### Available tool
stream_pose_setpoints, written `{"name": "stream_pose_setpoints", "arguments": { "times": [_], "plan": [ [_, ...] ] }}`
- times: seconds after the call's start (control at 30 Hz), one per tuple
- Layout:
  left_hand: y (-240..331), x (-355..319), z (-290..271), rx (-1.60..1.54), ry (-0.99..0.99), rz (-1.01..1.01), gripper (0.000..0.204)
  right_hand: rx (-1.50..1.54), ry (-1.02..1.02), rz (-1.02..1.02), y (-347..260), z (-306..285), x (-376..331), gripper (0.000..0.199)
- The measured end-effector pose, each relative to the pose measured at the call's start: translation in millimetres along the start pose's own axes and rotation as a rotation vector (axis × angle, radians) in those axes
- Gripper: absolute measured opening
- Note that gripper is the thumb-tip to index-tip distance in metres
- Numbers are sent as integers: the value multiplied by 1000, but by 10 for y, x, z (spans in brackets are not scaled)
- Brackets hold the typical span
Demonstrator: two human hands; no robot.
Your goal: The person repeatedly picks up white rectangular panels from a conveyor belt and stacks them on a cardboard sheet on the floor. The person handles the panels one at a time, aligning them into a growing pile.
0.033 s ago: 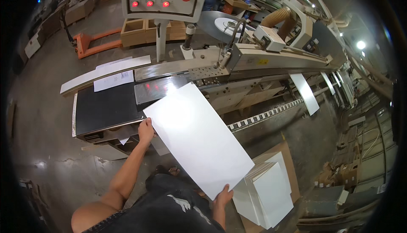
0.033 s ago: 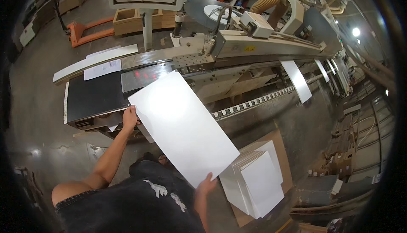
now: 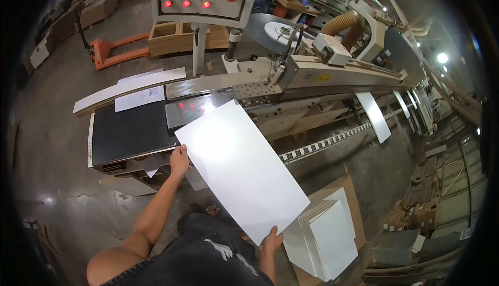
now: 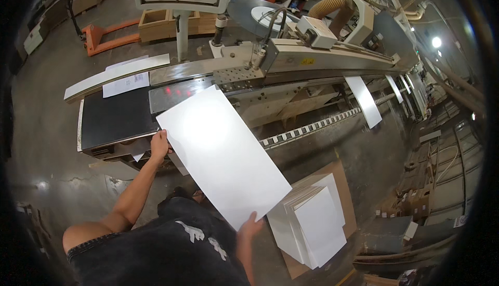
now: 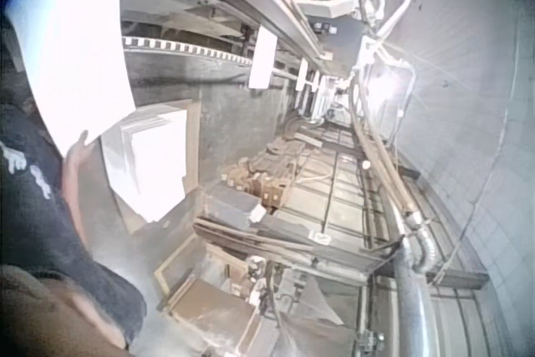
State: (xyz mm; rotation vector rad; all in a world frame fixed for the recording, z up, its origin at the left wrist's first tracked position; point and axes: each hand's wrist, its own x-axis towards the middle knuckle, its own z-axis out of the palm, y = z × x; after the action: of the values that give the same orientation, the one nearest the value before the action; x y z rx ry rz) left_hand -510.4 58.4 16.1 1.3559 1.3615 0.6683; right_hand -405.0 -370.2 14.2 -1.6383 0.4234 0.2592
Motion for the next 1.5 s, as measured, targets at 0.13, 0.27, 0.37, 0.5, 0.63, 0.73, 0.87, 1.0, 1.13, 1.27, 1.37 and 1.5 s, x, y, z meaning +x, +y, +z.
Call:
{"name": "stream_pose_setpoints", "arguments": {
  "times": [0.13, 0.27, 0.37, 0.5, 0.63, 0.73, 0.87, 1.0, 1.13, 1.27, 1.37, 1.5],
  "plan": [
    [-96, -70, 51, 16, -162, -32, 38, -84, -101, -34, -155, 398, -436, 45],
    [-165, -223, 135, 106, -213, -9, 35, -350, -297, -60, -192, 641, -596, 49],
    [-158, -240, 103, -79, -303, -68, 30, -286, -398, 1, -193, 755, -665, 46],
    [-57, -146, 99, -224, -365, -124, 26, -210, -388, -1, -230, 842, -738, 44],
    [77, -37, 252, -242, -360, -90, 24, -262, -349, -72, -273, 933, -691, 43],
    [151, -18, 419, -269, -396, -133, 23, -269, -291, -57, -307, 952, -564, 45],
    [256, 1, 695, -264, -402, -156, 22, -406, -264, -108, -420, 887, -282, 41],
    [388, 3, 1084, -306, -433, -146, 23, -292, -241, -54, -607, 814, 94, 40],
    [524, 37, 1510, -319, -487, -182, 22, -333, -250, -32, -839, 729, 496, 42],
    [600, 88, 1869, -298, -524, -165, 19, -261, -265, -35, -875, 685, 858, 45],
    [624, 129, 2177, -254, -564, -131, 20, -312, -205, -212, -844, 687, 1180, 45],
    [665, 142, 2599, -257, -581, -87, 23, -407, -4, 4, -917, 696, 1523, 50]
  ]
}}
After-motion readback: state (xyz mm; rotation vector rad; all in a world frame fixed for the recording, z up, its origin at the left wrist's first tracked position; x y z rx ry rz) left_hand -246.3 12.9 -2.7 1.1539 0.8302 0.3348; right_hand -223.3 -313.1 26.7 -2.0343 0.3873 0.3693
